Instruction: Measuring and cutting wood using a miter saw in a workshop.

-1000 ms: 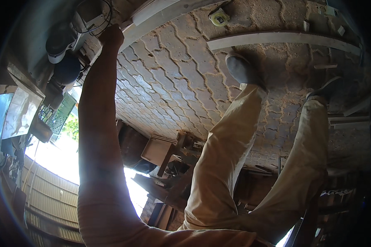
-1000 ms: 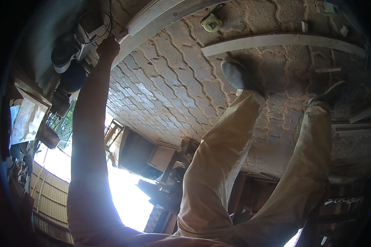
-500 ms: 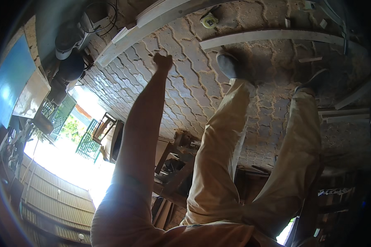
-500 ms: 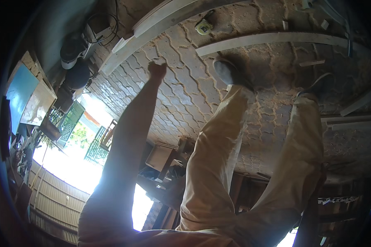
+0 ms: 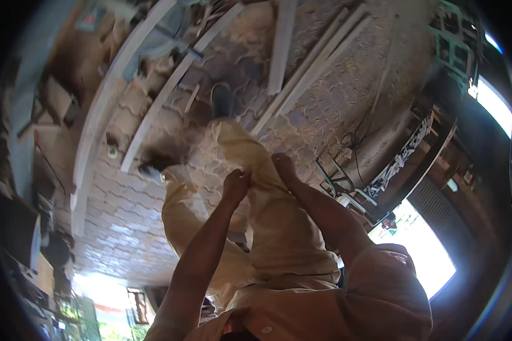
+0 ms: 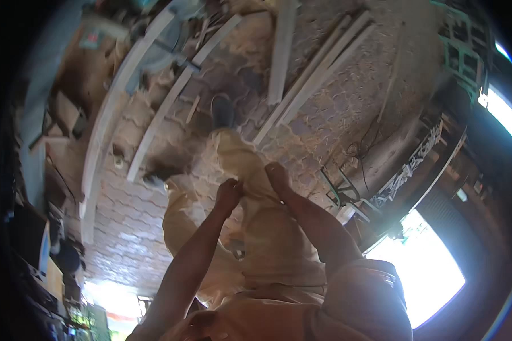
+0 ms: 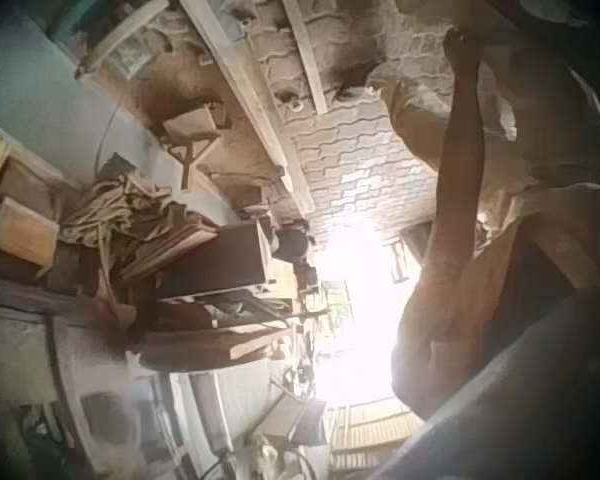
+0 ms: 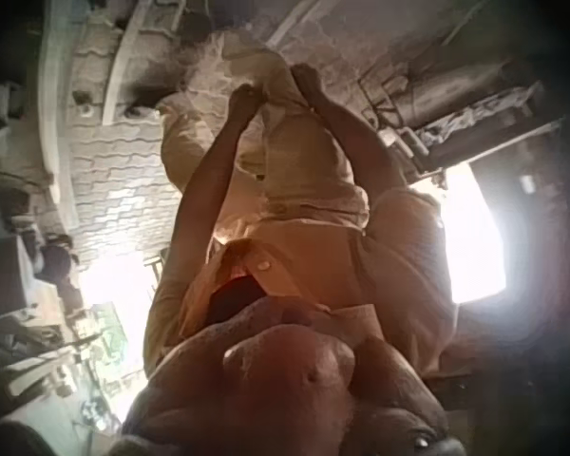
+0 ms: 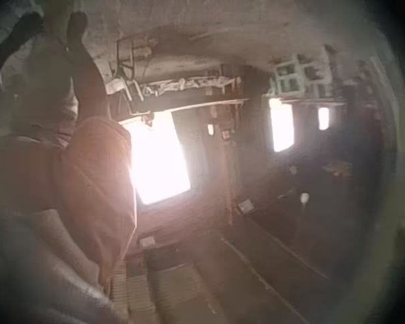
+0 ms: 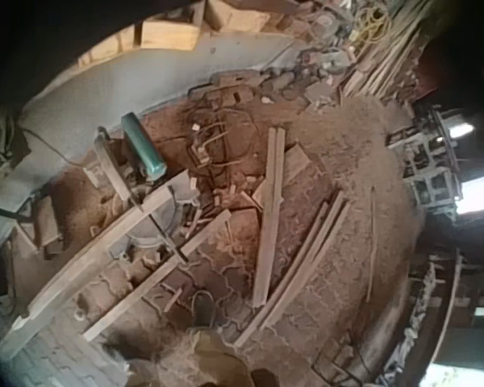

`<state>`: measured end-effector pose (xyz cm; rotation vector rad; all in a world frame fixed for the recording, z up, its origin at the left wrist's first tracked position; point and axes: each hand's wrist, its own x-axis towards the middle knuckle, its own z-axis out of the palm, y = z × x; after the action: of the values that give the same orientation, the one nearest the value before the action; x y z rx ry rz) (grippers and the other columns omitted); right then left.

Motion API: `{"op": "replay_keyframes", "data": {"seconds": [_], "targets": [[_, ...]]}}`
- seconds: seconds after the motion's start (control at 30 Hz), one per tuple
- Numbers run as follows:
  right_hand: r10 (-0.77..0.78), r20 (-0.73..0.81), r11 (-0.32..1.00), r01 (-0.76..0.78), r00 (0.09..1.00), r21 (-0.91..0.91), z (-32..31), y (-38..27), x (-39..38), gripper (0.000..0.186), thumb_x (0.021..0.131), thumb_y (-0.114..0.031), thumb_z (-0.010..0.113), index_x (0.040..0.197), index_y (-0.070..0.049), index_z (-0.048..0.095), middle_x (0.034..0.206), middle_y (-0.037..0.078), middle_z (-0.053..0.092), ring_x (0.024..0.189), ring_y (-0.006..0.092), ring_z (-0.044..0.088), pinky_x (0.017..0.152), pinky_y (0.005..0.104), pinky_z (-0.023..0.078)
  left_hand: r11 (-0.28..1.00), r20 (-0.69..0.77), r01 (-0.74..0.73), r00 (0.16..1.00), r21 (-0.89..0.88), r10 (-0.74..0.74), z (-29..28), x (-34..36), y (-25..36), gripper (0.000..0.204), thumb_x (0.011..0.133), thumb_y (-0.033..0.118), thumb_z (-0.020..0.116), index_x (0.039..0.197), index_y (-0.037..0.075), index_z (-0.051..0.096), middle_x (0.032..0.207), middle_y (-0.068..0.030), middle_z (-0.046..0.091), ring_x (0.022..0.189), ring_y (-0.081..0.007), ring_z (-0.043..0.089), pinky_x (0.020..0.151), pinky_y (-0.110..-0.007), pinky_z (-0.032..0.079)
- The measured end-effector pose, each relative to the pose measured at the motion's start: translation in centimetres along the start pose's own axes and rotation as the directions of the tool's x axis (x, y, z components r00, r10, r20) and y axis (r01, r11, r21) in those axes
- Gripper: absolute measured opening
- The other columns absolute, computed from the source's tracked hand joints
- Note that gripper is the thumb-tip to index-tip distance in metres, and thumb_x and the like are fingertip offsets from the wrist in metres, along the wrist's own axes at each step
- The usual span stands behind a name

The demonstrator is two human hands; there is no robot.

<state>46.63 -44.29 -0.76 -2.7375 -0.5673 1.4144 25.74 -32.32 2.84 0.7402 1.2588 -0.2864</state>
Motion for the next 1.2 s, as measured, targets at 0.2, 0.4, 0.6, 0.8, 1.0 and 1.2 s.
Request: {"op": "replay_keyframes", "data": {"seconds": [0.2, 0.4, 0.6, 0.8, 1.0, 1.2], "targets": [[0.054, 0.073, 0.989, -0.063, 0.996, 0.132, -3.6, -3.3, -3.6, 0.034, 0.087, -0.035, 0.07, 0.11, -0.011, 0.075, 0.104, 0.02, 0.074, 0.097, 0.0374, 0.071, 0.088, 0.0452, 0.055, 0.169, 0.382, -0.605, 0.669, 0.778, 0.637, -9.8, -5.4, -0.3, 0.017, 0.086, 0.027, 0.068, 0.081, 0.011, 0.067, 0.077, -0.0167, 0.061, 0.077, -0.0392, 0.063, 0.07, -0.052, 0.05], [0.088, -0.057, 0.883, -0.051, 0.994, 0.467, -6.8, -6.1, -8.4, 0.039, 0.087, -0.043, 0.067, 0.111, -0.014, 0.075, 0.106, 0.018, 0.074, 0.099, 0.0372, 0.071, 0.088, 0.0464, 0.055, 0.939, -0.304, 0.177, 0.949, 0.293, -0.084, -26.3, -11.8, 2.4, 0.022, 0.089, 0.018, 0.069, 0.087, 0.014, 0.048, 0.066, 0.0009, 0.045, 0.057, -0.0167, 0.051, 0.053, -0.032, 0.044], [0.243, -0.2, 0.739, -0.047, 0.949, 0.672, -6.6, -5.6, -18.1, 0.041, 0.086, -0.046, 0.064, 0.105, -0.011, 0.075, 0.097, 0.019, 0.074, 0.094, 0.0407, 0.07, 0.085, 0.05, 0.055, 0.925, -0.21, 0.256, 0.957, 0.281, -0.2, -31.7, -16.6, 9.5, 0.025, 0.095, 0.023, 0.064, 0.106, 0.017, 0.044, 0.067, -0.0009, 0.043, 0.048, -0.013, 0.044, 0.039, -0.028, 0.03], [0.438, -0.135, 0.676, -0.227, 0.889, 0.701, 6.0, 0.0, -27.3, 0.044, 0.089, -0.046, 0.054, 0.101, -0.009, 0.075, 0.106, 0.022, 0.073, 0.098, 0.042, 0.07, 0.086, 0.0498, 0.055, 0.867, -0.151, 0.13, 0.986, 0.481, -0.064, -27.9, -16.4, 15.6, 0.026, 0.097, 0.026, 0.063, 0.11, 0.013, 0.044, 0.07, -0.0061, 0.049, 0.051, -0.0186, 0.05, 0.042, -0.036, 0.039], [0.551, 0.235, 0.49, -0.538, 0.801, 0.686, 16.1, 4.4, -38.7, 0.046, 0.087, -0.036, 0.062, 0.119, -0.004, 0.072, 0.119, 0.021, 0.071, 0.113, 0.0353, 0.069, 0.095, 0.0447, 0.055, 0.746, -0.071, -0.051, 0.989, 0.663, 0.131, -19.5, -19.4, 18.0, 0.026, 0.097, 0.023, 0.066, 0.107, 0.007, 0.049, 0.072, -0.0088, 0.058, 0.055, -0.0195, 0.057, 0.045, -0.032, 0.044], [0.412, 0.292, 0.52, -0.486, 0.863, 0.703, 17.4, 7.8, -45.4, 0.042, 0.091, -0.03, 0.06, 0.126, -0.009, 0.071, 0.129, 0.019, 0.068, 0.12, 0.0337, 0.066, 0.102, 0.0432, 0.053, 0.438, 0.051, -0.109, 0.989, 0.893, 0.142, -13.5, -19.2, 17.5, 0.034, 0.091, 0.03, 0.067, 0.103, -0.001, 0.06, 0.082, -0.0145, 0.065, 0.069, -0.0256, 0.063, 0.061, -0.038, 0.05]]}}
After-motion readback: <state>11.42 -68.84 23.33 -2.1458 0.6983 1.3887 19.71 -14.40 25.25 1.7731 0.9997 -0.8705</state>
